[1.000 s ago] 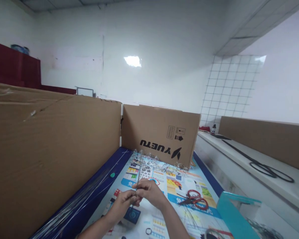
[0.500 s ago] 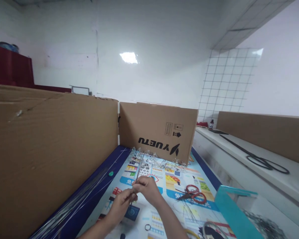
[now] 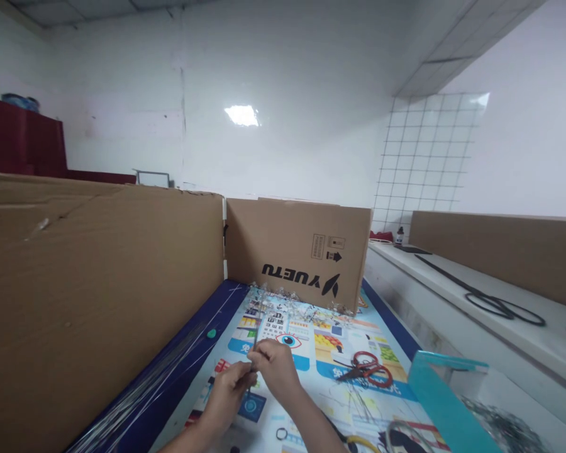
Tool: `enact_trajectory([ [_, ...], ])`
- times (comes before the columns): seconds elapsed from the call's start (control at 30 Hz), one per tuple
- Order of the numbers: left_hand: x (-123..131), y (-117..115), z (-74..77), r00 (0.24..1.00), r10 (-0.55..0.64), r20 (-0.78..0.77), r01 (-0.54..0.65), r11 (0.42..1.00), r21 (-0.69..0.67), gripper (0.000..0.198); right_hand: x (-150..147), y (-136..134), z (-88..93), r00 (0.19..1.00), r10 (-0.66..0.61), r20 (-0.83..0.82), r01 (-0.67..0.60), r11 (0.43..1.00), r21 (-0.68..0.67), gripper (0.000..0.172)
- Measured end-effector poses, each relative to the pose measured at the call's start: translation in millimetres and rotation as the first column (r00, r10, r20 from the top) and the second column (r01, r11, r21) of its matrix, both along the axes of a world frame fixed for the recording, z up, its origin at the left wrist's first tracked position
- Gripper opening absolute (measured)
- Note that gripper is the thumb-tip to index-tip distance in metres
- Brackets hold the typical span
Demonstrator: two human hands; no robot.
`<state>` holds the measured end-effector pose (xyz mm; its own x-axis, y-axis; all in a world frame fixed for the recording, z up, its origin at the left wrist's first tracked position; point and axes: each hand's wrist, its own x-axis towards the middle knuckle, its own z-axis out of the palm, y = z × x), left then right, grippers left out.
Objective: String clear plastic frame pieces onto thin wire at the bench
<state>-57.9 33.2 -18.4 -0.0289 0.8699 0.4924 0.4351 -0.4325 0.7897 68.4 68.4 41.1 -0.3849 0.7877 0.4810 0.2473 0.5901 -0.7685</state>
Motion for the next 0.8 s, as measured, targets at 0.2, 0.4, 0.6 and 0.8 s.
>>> enact_trajectory([
  [0.2, 2, -1, -1.7, 0.998, -0.015, 0.057, 0.015, 1.000, -0.013, 0.018, 1, -5, 3.2, 0.999, -0.014, 0.032, 0.012, 0.999, 0.035, 0.023],
  [0.4, -2, 4, -5.8, 0.997, -0.042, 0.064, 0.044, 0.998, -0.034, 0.021, 0, -1, -1.7, 0.999, -0.034, 0.007, 0.035, 0.998, -0.057, 0.023],
  [0.6, 6, -4, 3.8, 0.920, -0.124, 0.372, 0.175, 0.979, -0.106, 0.027, 1, -2, -1.6, 0.998, -0.059, -0.030, 0.054, 0.991, -0.125, 0.023],
  [0.8, 14, -11, 15.5, 0.807, -0.091, 0.584, 0.278, 0.930, -0.239, 0.037, 5, 3, -1.4, 0.992, 0.028, -0.124, -0.067, 0.944, -0.323, 0.022],
])
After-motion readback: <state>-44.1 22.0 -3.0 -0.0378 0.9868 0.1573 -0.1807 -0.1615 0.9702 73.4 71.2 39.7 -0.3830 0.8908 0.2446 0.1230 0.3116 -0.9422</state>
